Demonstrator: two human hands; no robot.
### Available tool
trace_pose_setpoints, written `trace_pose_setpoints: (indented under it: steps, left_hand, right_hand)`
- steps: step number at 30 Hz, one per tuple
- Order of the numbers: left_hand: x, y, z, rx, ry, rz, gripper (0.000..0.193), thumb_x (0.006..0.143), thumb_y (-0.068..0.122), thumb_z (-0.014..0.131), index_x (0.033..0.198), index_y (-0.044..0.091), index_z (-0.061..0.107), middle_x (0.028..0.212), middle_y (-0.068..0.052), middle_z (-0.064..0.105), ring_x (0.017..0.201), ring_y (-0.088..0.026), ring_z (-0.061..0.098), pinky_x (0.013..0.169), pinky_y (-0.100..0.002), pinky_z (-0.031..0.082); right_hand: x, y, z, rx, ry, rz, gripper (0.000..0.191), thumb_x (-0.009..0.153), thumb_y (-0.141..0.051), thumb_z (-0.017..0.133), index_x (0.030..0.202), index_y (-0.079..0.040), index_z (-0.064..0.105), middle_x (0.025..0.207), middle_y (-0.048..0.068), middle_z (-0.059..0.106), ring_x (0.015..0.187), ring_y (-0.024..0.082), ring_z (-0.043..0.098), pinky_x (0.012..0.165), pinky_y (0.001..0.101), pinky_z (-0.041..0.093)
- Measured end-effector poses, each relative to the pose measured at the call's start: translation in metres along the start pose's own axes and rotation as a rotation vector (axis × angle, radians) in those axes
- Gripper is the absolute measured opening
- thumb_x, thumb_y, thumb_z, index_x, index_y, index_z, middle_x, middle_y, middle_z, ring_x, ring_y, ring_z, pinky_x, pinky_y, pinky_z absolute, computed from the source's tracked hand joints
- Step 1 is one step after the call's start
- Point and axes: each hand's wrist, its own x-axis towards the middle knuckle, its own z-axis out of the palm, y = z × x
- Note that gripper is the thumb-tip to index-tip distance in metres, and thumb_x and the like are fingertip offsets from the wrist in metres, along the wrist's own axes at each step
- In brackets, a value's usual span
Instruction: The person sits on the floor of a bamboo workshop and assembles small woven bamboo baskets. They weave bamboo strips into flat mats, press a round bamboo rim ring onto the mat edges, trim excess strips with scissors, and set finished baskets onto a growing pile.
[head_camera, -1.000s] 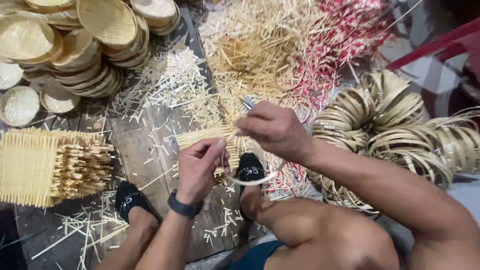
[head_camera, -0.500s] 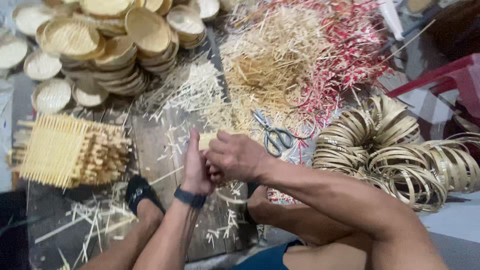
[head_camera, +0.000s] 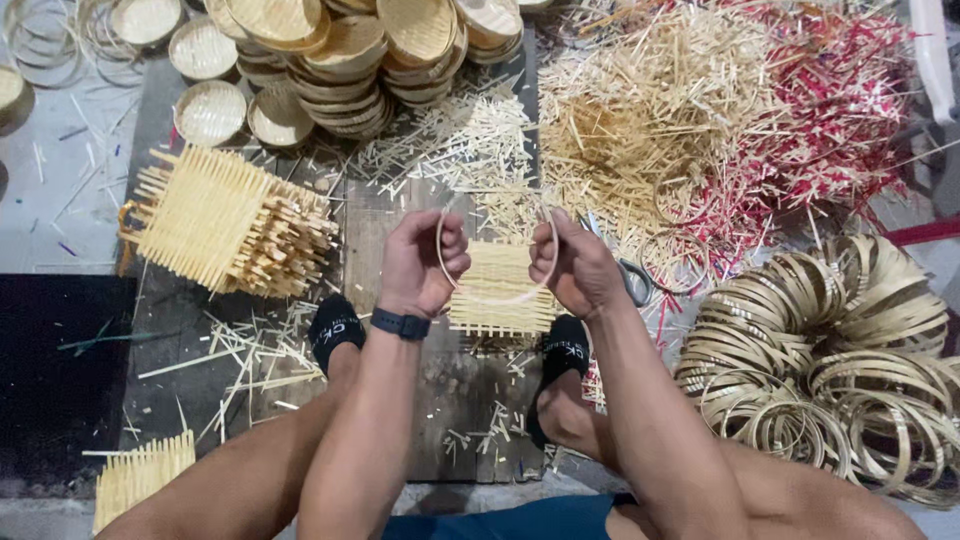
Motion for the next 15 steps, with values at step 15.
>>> trace_pose_setpoints:
  steps: [15]
  left_hand:
    - [0.007,-0.027,-0.024,-0.058,0.025,0.012,0.037,0.098,0.023,0.062,0.065,0.007,0.059,0.049,0.002,0.042,0.042,-0.010,0.036,0.036,-0.026,0.028]
  right_hand:
    - [0.008,0.025,-0.017,-0.060,0.089,-0.062,0.038,0.103,-0.036,0.058,0.088,-0.003,0.064,0.064,-0.001,0.045,0.058,0.012,0.044,0.054,0.0281,0.040]
